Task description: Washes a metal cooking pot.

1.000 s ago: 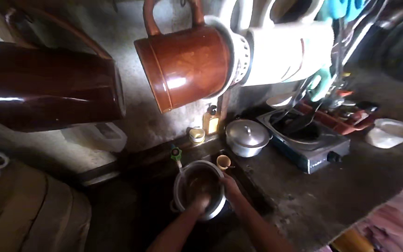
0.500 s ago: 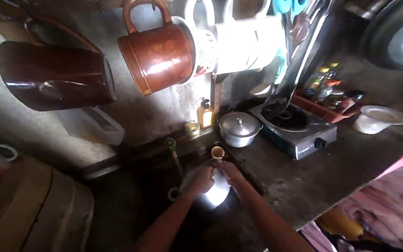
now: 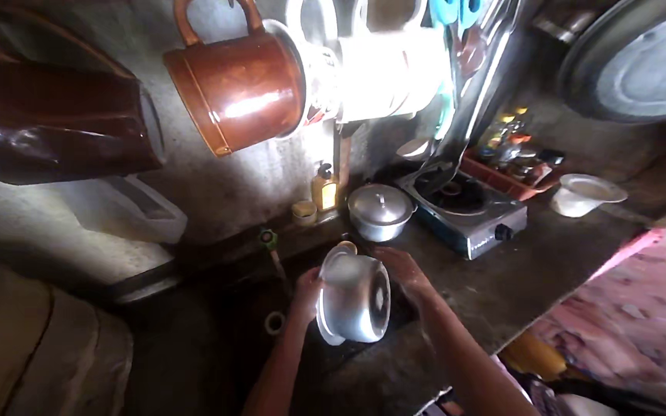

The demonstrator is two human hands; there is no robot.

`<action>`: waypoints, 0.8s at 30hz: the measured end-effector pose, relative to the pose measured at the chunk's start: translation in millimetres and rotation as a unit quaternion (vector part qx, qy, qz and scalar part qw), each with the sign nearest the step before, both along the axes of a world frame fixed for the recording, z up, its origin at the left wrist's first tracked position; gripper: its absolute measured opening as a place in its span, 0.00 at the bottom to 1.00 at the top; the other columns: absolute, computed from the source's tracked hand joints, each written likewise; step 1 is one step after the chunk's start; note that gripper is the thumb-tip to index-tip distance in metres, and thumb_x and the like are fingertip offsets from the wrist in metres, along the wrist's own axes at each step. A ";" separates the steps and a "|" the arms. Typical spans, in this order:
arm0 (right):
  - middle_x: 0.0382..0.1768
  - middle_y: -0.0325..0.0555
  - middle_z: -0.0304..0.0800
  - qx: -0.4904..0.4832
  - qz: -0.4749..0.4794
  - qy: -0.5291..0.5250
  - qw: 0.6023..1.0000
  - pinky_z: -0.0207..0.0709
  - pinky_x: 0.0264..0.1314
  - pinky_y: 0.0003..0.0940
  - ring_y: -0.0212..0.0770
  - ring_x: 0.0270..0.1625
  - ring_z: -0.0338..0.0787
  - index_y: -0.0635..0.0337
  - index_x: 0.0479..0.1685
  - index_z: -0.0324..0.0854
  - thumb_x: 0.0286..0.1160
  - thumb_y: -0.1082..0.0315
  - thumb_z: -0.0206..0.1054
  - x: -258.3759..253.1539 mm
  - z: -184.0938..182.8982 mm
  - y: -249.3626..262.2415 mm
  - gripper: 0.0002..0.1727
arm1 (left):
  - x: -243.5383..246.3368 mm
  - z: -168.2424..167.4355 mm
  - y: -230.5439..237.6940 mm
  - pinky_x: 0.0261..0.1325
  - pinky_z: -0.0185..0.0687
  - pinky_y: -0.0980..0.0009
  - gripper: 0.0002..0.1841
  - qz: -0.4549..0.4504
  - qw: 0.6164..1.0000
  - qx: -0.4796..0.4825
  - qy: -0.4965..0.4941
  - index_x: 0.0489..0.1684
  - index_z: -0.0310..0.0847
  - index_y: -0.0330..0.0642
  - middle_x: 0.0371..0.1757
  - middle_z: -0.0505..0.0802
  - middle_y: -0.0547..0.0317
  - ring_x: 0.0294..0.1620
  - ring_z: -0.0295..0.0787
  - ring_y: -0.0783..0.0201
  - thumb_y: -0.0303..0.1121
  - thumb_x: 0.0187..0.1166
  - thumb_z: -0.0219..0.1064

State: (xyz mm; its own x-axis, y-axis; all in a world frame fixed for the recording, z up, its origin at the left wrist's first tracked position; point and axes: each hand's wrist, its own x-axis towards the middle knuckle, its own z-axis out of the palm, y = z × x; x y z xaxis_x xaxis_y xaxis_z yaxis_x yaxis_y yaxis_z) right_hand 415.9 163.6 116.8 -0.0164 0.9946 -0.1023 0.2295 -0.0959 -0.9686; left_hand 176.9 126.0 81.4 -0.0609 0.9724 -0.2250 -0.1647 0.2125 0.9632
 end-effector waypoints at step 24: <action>0.80 0.63 0.76 -0.086 0.156 -0.148 0.973 0.66 0.85 0.57 0.58 0.81 0.77 0.55 0.91 0.62 0.76 0.66 0.74 -133.9 -93.7 32.6 0.41 | -133.6 -145.4 -11.2 0.46 0.87 0.53 0.16 0.269 0.914 -0.154 -0.261 0.62 0.76 0.36 0.48 0.90 0.43 0.45 0.89 0.53 0.37 0.88 0.51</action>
State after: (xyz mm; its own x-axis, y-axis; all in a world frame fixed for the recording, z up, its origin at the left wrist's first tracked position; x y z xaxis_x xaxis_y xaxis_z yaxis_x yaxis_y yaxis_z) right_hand 282.1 196.2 23.0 -0.2596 0.9134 -0.3134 0.5399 -0.1318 -0.8313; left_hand 43.2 114.8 -64.0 -0.3167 0.7193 -0.6183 -0.7458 0.2139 0.6309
